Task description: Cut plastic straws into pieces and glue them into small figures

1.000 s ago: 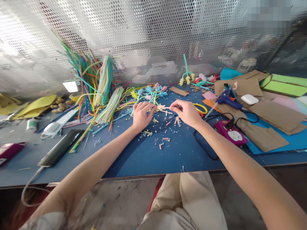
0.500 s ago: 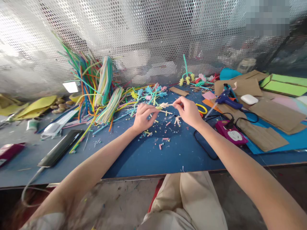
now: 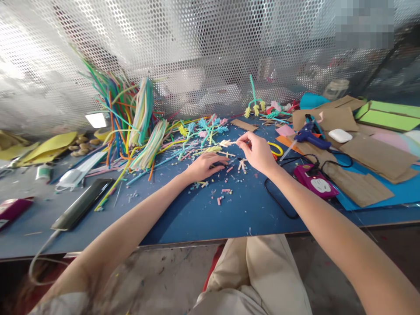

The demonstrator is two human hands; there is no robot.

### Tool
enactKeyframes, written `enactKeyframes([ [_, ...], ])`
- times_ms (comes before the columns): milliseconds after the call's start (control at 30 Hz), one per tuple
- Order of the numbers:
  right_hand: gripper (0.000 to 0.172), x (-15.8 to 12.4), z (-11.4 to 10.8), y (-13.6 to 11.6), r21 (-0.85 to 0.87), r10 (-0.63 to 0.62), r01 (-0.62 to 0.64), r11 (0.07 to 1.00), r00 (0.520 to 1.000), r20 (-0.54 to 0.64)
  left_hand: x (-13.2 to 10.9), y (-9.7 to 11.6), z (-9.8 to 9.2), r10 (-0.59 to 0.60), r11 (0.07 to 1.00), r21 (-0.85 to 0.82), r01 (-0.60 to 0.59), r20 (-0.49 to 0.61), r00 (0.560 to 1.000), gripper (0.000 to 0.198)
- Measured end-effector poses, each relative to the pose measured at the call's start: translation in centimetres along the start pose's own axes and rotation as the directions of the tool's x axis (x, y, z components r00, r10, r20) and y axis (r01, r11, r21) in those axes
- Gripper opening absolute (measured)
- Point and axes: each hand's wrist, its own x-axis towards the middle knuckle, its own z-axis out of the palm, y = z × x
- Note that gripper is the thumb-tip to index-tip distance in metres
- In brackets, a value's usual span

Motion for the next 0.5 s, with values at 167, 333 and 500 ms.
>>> enactKeyframes([
  [167, 0.024, -0.01, 0.06, 0.18, -0.003, 0.004, -0.004, 1.0, 1.0, -0.003, -0.06, -0.19, 0.06, -0.013, 1.0, -0.027, 0.013, -0.005, 1.0, 0.031],
  [333, 0.022, -0.02, 0.13, 0.17, 0.006, 0.009, -0.009, 1.0, 1.0, 0.01, -0.04, -0.18, 0.11, -0.033, 0.999, -0.04, 0.032, -0.013, 0.999, 0.03],
  [500, 0.022, 0.02, 0.16, 0.16, 0.013, 0.018, -0.019, 1.0, 1.0, 0.014, -0.05, -0.17, 0.09, -0.044, 0.999, 0.005, 0.044, -0.019, 0.999, 0.029],
])
